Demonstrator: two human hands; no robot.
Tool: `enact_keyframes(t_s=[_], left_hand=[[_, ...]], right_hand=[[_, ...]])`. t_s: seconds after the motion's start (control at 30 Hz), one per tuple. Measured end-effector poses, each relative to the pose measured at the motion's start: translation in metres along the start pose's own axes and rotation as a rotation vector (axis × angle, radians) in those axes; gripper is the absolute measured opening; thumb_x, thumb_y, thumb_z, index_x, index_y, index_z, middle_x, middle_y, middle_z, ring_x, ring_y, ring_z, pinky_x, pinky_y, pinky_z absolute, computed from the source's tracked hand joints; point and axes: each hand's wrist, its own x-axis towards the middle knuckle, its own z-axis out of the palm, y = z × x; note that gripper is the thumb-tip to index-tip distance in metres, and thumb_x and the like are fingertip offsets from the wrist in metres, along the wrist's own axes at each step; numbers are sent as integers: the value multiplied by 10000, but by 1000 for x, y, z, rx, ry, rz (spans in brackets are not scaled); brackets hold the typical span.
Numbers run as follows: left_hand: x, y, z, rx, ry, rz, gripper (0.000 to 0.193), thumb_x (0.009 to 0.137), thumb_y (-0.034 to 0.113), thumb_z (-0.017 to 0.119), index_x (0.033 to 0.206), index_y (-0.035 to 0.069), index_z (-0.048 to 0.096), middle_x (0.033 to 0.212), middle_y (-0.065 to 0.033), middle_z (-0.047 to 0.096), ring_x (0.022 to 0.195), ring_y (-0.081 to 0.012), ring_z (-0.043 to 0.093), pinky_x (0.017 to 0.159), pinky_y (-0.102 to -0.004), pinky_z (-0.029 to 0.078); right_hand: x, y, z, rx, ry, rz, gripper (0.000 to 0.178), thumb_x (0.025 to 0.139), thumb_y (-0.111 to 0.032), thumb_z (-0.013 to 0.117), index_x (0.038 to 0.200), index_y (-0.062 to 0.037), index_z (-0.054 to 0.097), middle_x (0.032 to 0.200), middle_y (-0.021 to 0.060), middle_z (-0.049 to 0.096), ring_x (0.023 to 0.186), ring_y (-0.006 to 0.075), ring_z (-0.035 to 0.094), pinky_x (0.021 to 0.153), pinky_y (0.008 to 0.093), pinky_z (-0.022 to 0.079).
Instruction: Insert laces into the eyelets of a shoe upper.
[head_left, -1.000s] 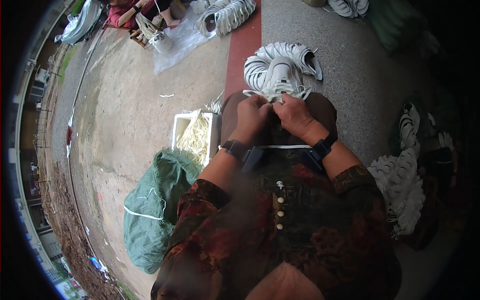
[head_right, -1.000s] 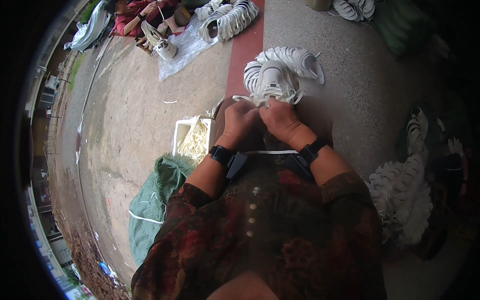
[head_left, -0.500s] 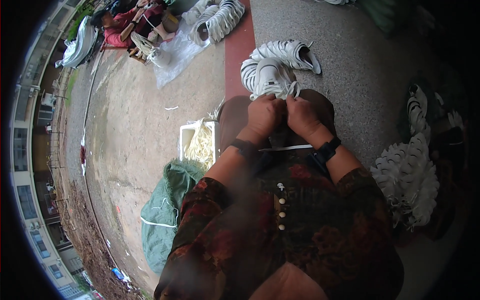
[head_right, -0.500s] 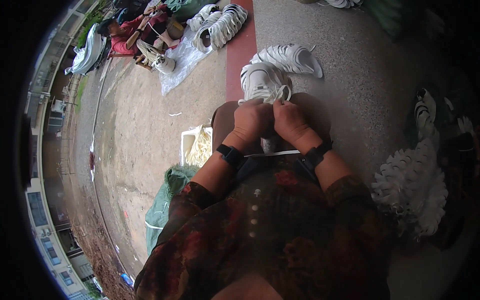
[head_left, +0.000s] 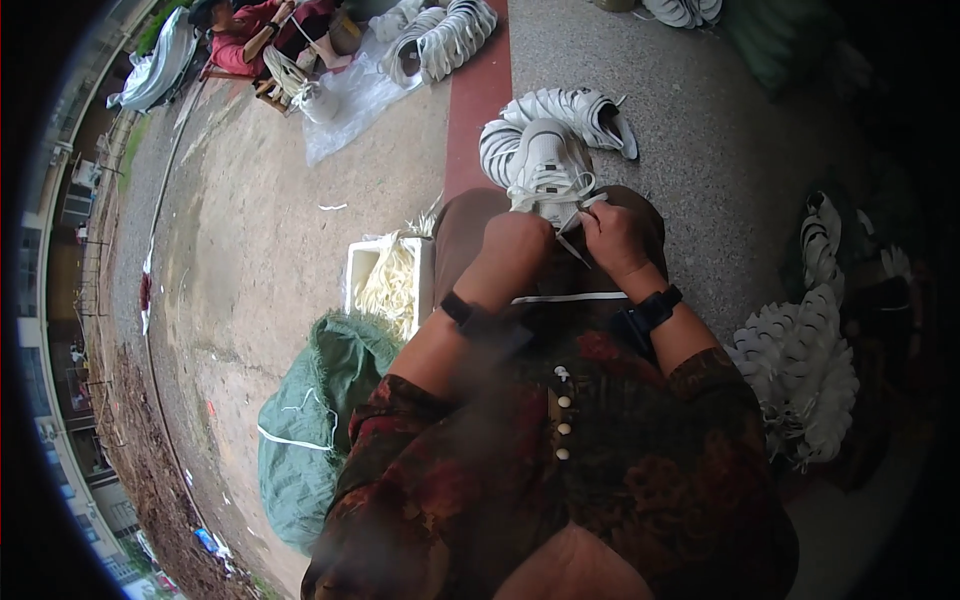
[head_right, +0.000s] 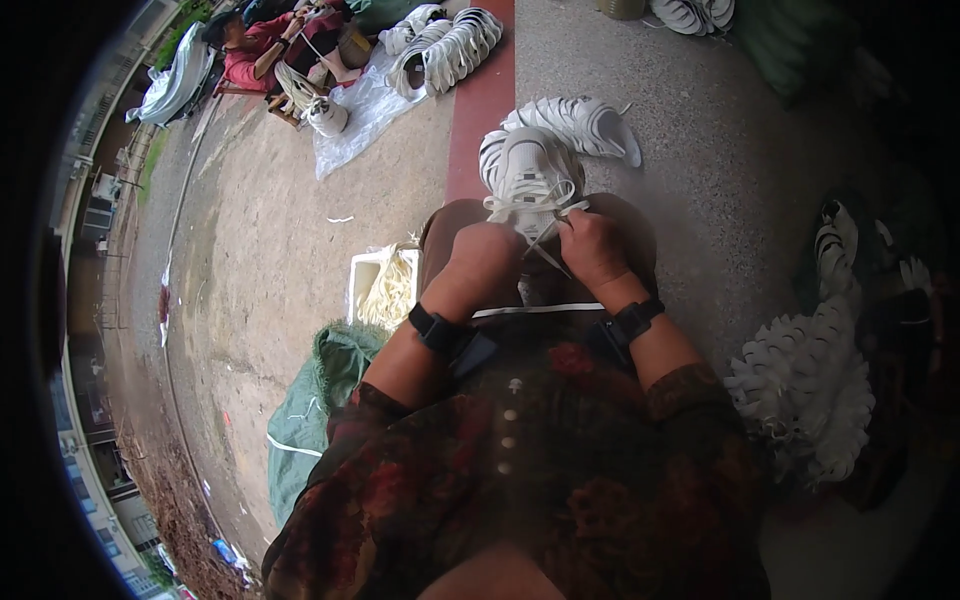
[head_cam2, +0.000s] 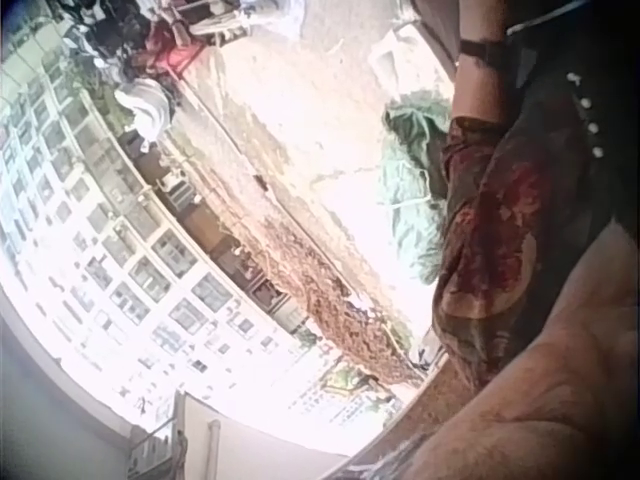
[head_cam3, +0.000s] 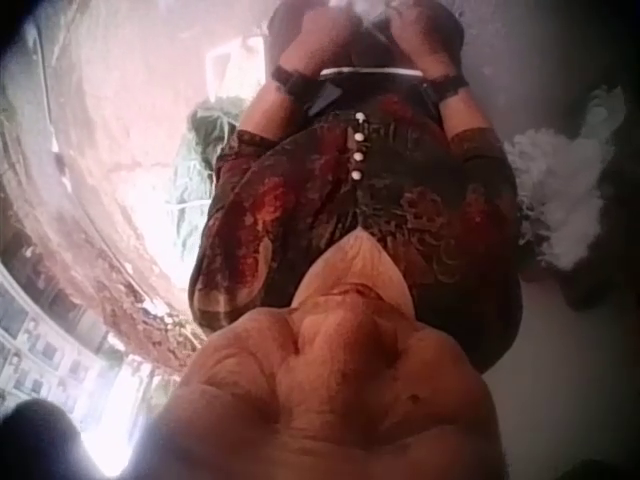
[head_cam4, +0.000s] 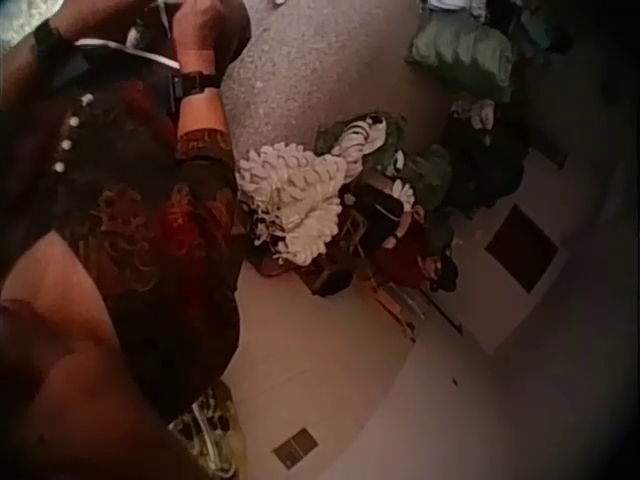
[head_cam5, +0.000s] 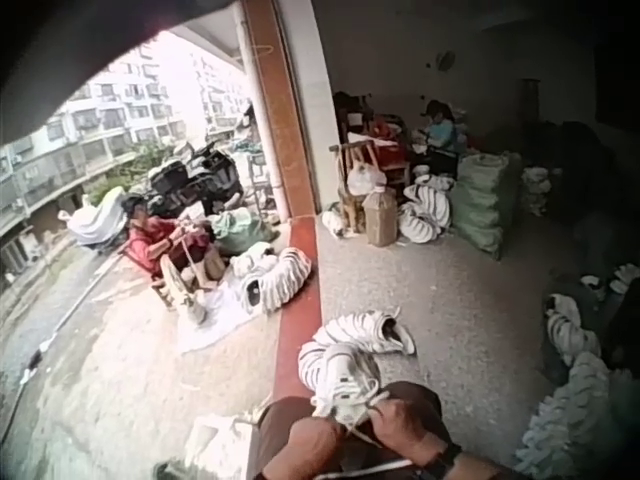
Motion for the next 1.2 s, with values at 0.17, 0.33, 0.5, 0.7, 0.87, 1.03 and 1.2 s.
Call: enact_keyframes(t_s=[0.17,0.33,0.5,0.7,0.87,1.03,1.2], left_hand=[[-32,-58,38,-150,86,-3,175,774,230,599,740,71,665,738,-141,644,711,-304,636,639,-386,502],[-33,-68,30,-562,206,-37,205,757,242,659,780,39,679,759,-162,652,701,-305,629,641,-377,488],[-45,-74,33,-739,396,-69,157,753,176,676,807,28,670,741,-151,649,692,-330,617,647,-375,482],[-11,-49,53,-509,548,242,164,707,176,639,825,63,638,829,-129,578,813,-332,573,706,-410,477],[11,-43,62,-210,465,383,189,663,149,660,824,68,606,873,-96,548,861,-290,563,708,-390,492],[1,-53,58,-967,687,90,105,710,80,674,796,35,635,798,-108,604,757,-285,604,674,-341,500],[0,-77,67,-1519,789,-248,65,763,39,653,813,0,636,757,-91,645,709,-132,603,665,-264,479]], right_hand=[[-3,-45,-3,59,-241,-459,105,758,-121,602,735,-42,537,702,144,513,626,346,542,569,442,450],[-7,-32,25,-236,-308,-521,69,701,-86,587,746,-55,545,786,142,495,686,316,524,605,411,443],[4,-34,-13,349,-169,-190,187,670,-14,662,823,-37,556,792,100,546,726,219,549,658,306,442],[9,9,-64,1198,226,308,374,785,43,586,1153,4,535,1096,71,590,991,169,567,908,298,429],[3,-5,-67,978,154,264,246,783,17,617,1023,-13,577,967,27,609,874,129,564,823,264,434],[-3,-59,-46,247,-213,-67,190,713,-23,670,823,-12,516,738,147,560,674,317,552,636,350,443],[-5,-64,-1,-103,-444,-280,303,687,-49,674,940,-32,508,899,167,556,870,382,536,751,450,430]])
